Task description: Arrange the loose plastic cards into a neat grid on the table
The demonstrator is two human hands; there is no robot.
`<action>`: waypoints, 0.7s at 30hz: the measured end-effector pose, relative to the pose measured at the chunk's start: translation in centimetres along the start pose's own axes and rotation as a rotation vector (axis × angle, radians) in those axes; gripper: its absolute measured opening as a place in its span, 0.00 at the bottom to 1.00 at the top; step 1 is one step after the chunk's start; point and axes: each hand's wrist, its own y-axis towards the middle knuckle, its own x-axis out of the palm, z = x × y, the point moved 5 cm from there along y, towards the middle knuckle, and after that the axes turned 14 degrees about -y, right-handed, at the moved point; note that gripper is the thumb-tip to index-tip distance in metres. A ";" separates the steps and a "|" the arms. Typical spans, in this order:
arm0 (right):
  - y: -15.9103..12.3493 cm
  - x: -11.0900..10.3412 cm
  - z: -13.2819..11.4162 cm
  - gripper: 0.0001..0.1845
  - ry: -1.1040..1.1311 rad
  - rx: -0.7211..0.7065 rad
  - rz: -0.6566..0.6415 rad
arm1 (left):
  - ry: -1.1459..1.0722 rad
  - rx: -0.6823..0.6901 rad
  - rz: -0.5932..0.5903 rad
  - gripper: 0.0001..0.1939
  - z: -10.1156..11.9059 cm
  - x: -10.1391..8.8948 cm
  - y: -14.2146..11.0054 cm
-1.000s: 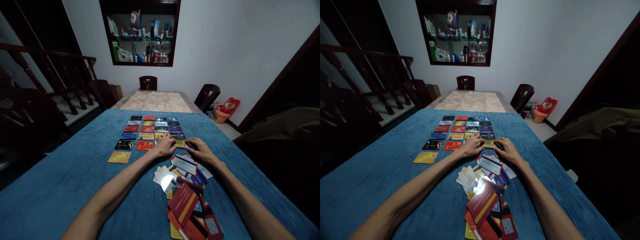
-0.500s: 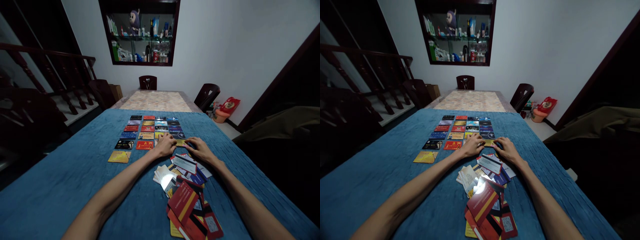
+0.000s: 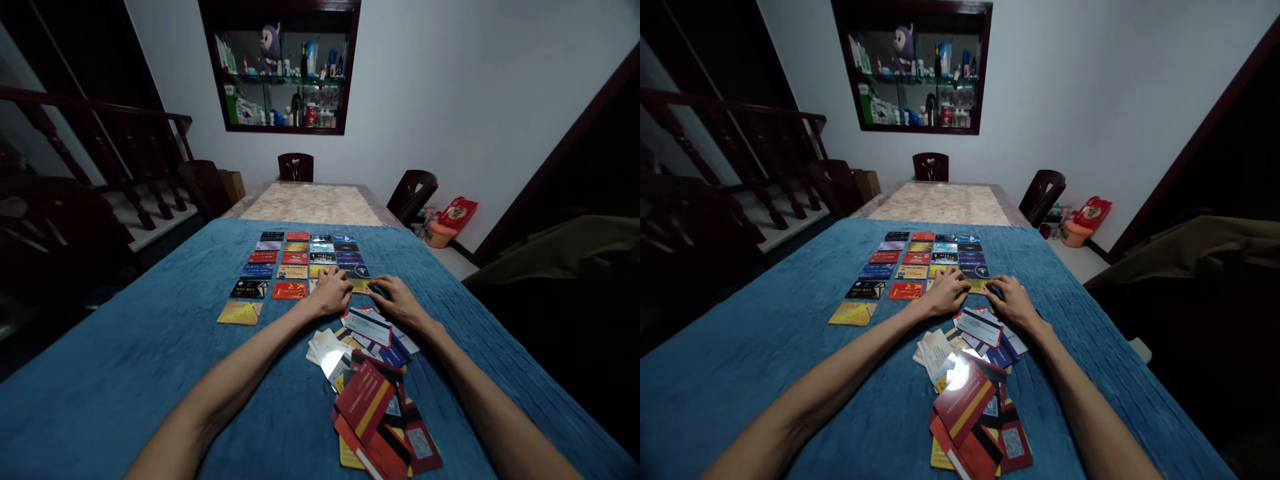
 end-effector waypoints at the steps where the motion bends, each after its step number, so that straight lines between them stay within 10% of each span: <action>1: 0.0 0.0 -0.1 0.16 0.002 -0.004 0.003 | 0.007 0.011 0.002 0.12 0.1 -0.1 0.0; 21: -0.6 -3.0 -3.3 0.15 0.046 -0.061 0.056 | -0.088 0.227 -0.170 0.14 5.3 -1.3 -5.0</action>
